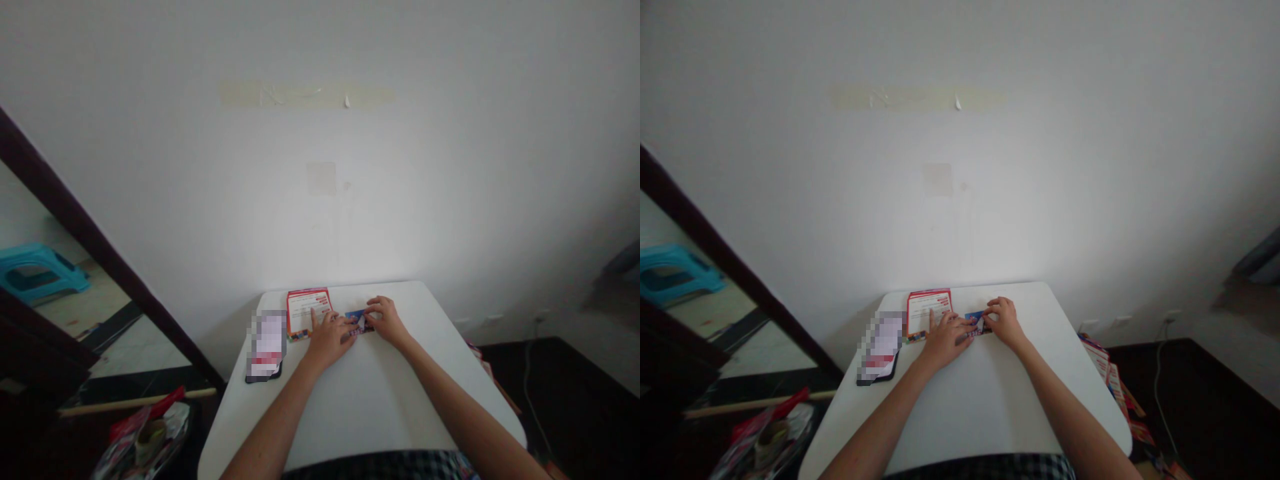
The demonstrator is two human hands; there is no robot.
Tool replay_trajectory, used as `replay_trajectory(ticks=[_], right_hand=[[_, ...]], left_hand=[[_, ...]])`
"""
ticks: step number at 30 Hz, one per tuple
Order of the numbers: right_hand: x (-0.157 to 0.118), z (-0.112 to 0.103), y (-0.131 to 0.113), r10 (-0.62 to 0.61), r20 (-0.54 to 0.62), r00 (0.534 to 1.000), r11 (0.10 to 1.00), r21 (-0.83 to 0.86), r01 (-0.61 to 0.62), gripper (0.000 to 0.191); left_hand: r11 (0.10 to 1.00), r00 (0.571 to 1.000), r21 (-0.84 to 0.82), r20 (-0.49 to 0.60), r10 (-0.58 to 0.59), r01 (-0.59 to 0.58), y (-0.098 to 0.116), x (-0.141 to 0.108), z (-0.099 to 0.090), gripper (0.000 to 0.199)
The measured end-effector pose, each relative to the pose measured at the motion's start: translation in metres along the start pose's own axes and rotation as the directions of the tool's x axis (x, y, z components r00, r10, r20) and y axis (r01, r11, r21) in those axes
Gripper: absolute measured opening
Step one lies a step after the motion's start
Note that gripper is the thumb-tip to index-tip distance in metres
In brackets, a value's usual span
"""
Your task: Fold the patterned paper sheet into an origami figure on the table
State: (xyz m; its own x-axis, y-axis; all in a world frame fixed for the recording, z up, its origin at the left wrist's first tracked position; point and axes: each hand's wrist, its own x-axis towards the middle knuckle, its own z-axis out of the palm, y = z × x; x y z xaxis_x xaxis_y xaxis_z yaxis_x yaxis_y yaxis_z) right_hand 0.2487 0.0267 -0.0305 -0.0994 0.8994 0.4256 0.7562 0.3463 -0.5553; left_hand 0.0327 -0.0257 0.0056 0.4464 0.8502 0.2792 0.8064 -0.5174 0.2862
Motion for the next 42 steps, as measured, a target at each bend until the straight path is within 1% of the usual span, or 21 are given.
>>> replay_trajectory(ticks=[2, 4, 9, 13, 17, 24, 30, 37, 42], right_hand=[[-0.007, 0.001, 0.002, -0.033, 0.012, 0.999, 0.999, 0.011, 0.033, 0.013], [-0.013, 0.001, 0.005, -0.052, -0.002, 0.999, 0.999, 0.015, 0.052, 0.012], [-0.02, 0.003, 0.009, -0.062, -0.014, 0.998, 0.998, 0.01, 0.062, 0.012], [-0.021, 0.002, 0.006, -0.023, -0.006, 1.0, 0.999, -0.037, 0.022, 0.011], [-0.021, 0.0, -0.003, 0.029, -0.019, 0.999, 0.995, -0.098, -0.031, 0.011], [-0.015, -0.005, -0.012, 0.104, -0.043, 0.994, 0.984, -0.141, -0.109, 0.011], [-0.01, -0.006, -0.012, 0.115, -0.048, 0.992, 0.981, -0.154, -0.121, 0.011], [-0.003, -0.007, -0.009, 0.13, -0.058, 0.99, 0.98, -0.145, -0.138, 0.01], [-0.002, -0.006, -0.008, 0.136, -0.06, 0.989, 0.976, -0.163, -0.144, 0.012]], left_hand=[[1.0, 1.0, 0.0, -0.004, -0.004, 0.004, 0.0, 0.0, 0.0, 0.029], [1.0, 1.0, 0.007, -0.015, -0.01, 0.01, 0.0, 0.0, 0.001, 0.028], [1.0, 0.998, 0.02, -0.055, 0.004, -0.003, -0.001, 0.0, 0.004, 0.026], [1.0, 0.997, 0.012, -0.074, 0.012, -0.011, -0.001, 0.0, 0.005, 0.026], [1.0, 0.996, 0.014, -0.084, 0.019, -0.018, -0.001, 0.001, 0.005, 0.025], [1.0, 0.997, 0.005, -0.074, 0.024, -0.023, -0.004, 0.001, 0.006, 0.026], [1.0, 0.997, 0.017, -0.076, 0.015, -0.014, -0.003, 0.001, 0.006, 0.027], [1.0, 0.999, 0.006, -0.044, 0.01, -0.009, -0.002, 0.001, 0.002, 0.028], [1.0, 0.998, -0.003, -0.053, 0.016, -0.016, -0.002, 0.001, 0.002, 0.029]])
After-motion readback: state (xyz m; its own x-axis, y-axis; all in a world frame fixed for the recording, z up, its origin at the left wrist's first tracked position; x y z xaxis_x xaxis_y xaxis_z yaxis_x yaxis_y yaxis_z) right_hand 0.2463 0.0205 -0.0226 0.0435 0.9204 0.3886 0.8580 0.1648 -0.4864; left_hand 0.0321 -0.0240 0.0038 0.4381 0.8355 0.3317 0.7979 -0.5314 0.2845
